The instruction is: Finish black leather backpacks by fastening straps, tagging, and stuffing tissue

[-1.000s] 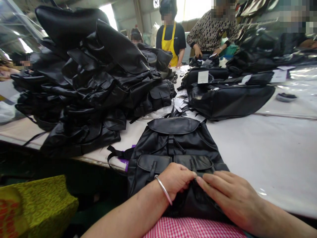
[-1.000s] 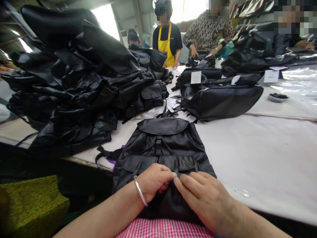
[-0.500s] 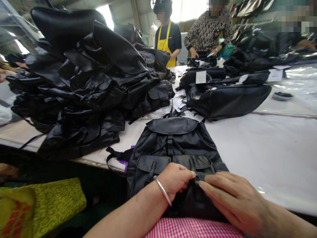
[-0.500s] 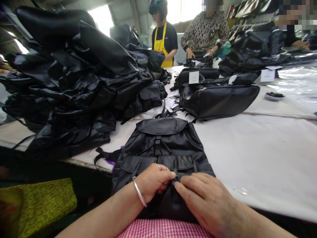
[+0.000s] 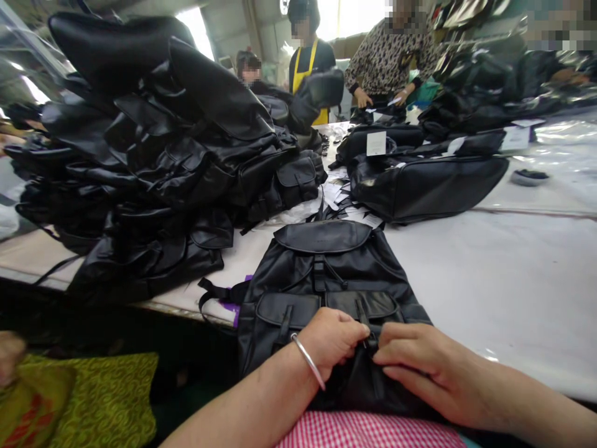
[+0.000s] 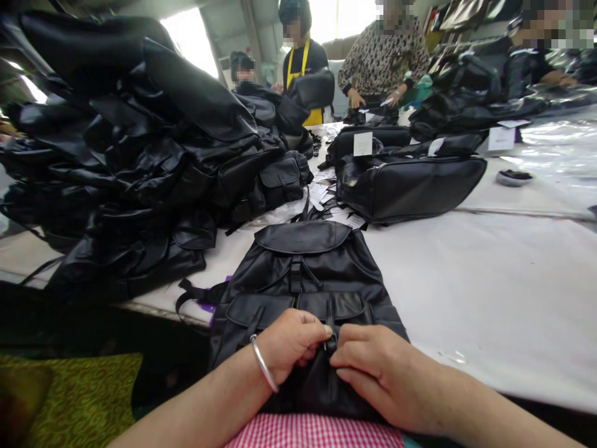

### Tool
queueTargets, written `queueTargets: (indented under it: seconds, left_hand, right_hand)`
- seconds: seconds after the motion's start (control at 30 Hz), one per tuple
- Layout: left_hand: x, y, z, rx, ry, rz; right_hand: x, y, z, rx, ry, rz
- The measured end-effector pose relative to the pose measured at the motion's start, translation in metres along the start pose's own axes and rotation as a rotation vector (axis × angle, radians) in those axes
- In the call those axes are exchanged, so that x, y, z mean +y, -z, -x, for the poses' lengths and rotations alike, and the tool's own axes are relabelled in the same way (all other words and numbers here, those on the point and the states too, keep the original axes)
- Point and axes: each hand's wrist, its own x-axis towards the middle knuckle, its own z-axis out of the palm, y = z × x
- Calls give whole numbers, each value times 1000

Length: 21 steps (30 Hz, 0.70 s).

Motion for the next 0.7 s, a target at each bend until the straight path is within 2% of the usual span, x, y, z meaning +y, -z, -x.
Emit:
queueTargets:
  seconds: [0.07, 0.17, 0.3, 0.37, 0.43, 0.57, 0.7]
  left_hand:
    - [2, 0, 1, 13, -6, 11]
    - [3, 0, 3, 17, 0, 21]
    - [3, -1, 2, 22, 20, -1]
    - [2, 0, 2, 11, 12, -13]
    - [3, 3, 3, -19, -16, -26]
    - [6, 10, 8, -52, -67, -98]
    - [9, 5, 15, 11, -127, -322]
  right_hand:
    - [4, 0, 1, 57, -29, -41]
    - [7, -4, 1, 138, 5, 29]
    - [-1, -3, 0, 33, 29, 153]
    - [-4, 0, 1, -20, 5, 132]
    - [-2, 2, 4, -2, -27, 42]
    - [13, -2, 17, 218, -119, -55]
    - [26, -10, 28, 436, -240, -3]
